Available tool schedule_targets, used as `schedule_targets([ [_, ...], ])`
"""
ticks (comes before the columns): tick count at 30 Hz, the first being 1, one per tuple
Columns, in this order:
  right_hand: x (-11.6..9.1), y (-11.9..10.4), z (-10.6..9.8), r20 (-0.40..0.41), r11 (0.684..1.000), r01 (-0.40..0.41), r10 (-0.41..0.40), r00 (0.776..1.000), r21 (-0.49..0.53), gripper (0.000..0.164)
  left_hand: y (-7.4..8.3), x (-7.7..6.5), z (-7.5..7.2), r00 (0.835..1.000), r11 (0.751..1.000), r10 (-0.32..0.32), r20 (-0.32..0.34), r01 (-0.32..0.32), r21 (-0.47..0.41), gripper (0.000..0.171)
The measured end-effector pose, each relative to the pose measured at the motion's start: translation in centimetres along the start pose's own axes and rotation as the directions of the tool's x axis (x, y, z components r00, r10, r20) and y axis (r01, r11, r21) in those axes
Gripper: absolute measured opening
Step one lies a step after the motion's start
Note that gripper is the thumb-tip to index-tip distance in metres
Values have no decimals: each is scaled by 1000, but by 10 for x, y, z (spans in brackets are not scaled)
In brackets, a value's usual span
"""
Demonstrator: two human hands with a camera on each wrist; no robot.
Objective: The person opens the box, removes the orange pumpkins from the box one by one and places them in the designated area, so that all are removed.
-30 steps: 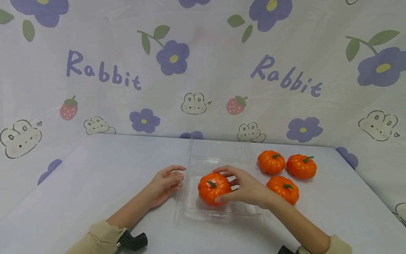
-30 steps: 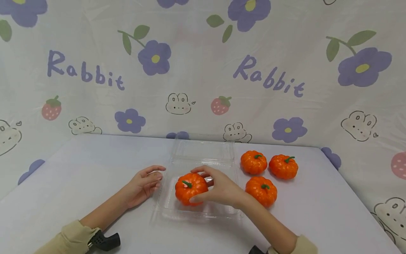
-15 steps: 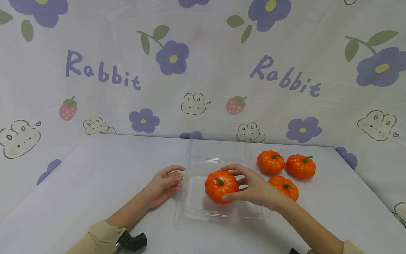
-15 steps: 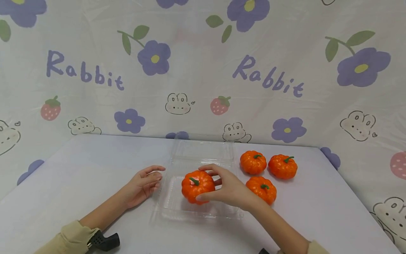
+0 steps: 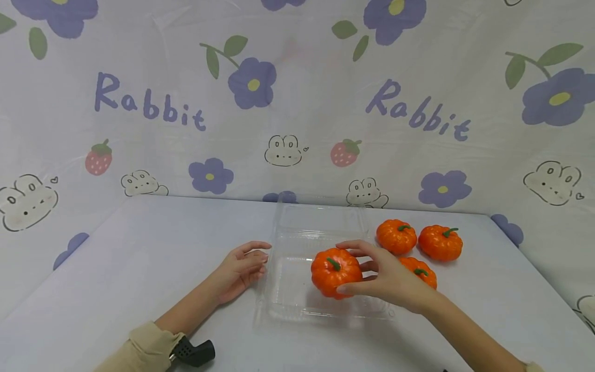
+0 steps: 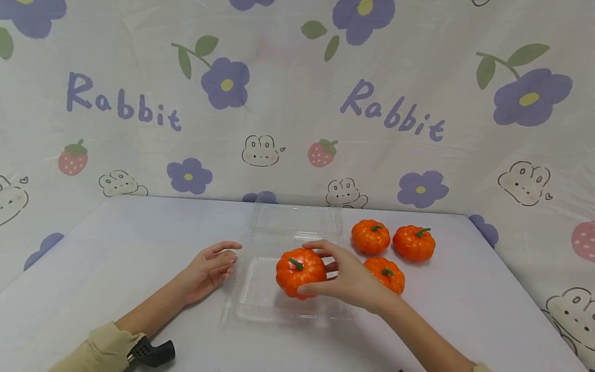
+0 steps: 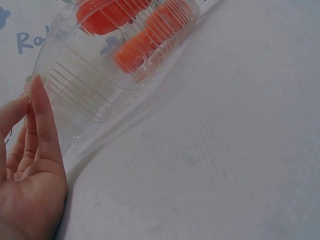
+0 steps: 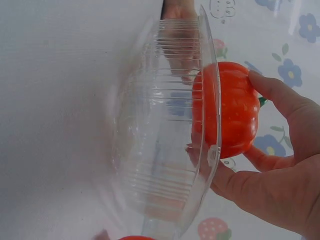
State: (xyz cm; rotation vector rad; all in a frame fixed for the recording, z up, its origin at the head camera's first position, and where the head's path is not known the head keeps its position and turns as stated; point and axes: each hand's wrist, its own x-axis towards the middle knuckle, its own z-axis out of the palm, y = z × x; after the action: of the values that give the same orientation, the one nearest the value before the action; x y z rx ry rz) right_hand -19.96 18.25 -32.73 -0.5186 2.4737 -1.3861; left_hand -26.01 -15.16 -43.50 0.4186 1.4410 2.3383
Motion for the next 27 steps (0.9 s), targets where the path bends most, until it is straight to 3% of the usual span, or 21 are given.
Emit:
schedule_targets([
  [12, -15, -1, -9, -14, 1000, 24, -24, 1000, 12, 75, 1, -1, 1, 1000, 1000, -2, -2, 2, -4, 27],
  [27, -35, 6, -24, -92, 998, 7, -13, 996, -66, 76, 2, -1, 2, 1000, 1000, -7, -7, 7, -2, 26],
])
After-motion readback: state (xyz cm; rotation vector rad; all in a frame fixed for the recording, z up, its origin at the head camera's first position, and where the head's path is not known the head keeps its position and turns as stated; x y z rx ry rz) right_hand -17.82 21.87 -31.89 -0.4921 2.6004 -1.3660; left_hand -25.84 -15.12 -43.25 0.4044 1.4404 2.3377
